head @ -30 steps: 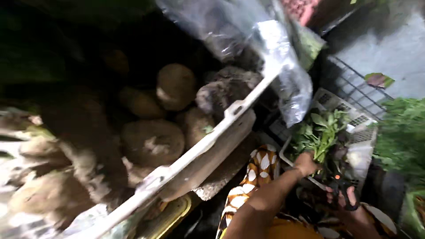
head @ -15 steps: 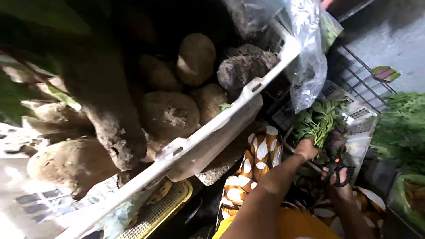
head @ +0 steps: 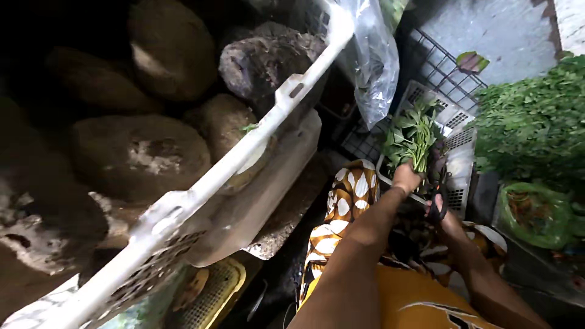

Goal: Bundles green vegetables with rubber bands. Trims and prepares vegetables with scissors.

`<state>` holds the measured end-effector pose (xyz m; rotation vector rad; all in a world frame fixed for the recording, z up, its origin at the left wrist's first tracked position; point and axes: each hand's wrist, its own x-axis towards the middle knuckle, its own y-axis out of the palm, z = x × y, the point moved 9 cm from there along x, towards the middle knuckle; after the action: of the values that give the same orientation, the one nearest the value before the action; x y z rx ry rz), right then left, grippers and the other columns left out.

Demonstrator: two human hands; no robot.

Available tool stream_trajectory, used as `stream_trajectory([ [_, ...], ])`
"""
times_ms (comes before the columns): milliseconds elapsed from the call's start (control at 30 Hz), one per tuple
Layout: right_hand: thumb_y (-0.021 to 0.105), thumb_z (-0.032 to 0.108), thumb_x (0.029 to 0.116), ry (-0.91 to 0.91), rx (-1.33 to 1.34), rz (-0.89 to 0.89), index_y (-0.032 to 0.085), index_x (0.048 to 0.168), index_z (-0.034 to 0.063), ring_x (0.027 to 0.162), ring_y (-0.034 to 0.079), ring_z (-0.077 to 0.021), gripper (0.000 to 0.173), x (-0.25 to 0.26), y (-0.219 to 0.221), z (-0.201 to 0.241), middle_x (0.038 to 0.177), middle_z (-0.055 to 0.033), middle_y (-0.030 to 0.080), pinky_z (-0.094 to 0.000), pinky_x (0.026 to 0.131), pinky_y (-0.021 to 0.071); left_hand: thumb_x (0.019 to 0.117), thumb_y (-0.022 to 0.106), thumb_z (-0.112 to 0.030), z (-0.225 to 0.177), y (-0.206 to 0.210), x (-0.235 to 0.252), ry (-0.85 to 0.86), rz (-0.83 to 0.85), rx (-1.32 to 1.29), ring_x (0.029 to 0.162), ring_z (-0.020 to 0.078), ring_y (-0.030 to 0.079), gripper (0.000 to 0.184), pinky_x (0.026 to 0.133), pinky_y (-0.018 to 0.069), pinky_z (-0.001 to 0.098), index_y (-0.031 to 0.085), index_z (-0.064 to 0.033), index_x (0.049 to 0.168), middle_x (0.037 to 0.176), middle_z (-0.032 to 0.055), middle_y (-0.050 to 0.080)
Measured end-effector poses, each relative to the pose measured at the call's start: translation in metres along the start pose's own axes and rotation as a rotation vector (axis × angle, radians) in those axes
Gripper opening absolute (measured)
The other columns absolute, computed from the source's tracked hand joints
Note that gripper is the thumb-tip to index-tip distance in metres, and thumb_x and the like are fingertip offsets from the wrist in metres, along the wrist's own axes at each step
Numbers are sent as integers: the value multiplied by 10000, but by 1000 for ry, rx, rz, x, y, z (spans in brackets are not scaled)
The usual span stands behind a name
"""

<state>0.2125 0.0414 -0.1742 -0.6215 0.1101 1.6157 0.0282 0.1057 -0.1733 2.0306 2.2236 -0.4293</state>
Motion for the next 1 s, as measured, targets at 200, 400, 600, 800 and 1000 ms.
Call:
stream_trajectory([
  [200,305,359,1133,84,151,57,587,1193,-6,681,598,-80,465,-6,-4,-6,812,-19,611,-247,650,539,909,788,-237,12,0,6,-59,34,17,1069,380,682,598,925,551,586,531,-51,1416,1169,235,686],
  [400,329,533,1068,-6,260,293,511,1337,18,809,648,-67,609,-15,2,12,940,19,650,-227,721,570,859,827,-167,15,-1,14,-56,19,-103,1101,282,688,585,987,555,497,574,-26,1367,1202,186,694],
  [600,471,607,989,-29,219,367,540,1312,-17,840,660,-91,707,-11,19,4,970,-9,677,-265,771,577,889,797,-137,17,-3,12,-54,70,-136,1044,258,696,560,938,579,468,550,-23,1379,1185,179,692],
  [800,486,591,999,29,299,450,530,1333,-9,869,670,-123,688,-9,29,-8,997,-35,678,-283,785,583,872,802,-99,15,-8,-10,-99,66,-48,980,273,688,579,830,587,469,541,-111,1389,1187,153,682],
  [1000,503,686,954,-12,296,516,540,1358,-6,929,679,-150,802,-3,33,-3,1053,-57,690,-314,836,588,892,791,-128,22,-13,6,-92,39,-127,971,225,697,535,856,594,439,559,-84,1372,1156,134,697],
])
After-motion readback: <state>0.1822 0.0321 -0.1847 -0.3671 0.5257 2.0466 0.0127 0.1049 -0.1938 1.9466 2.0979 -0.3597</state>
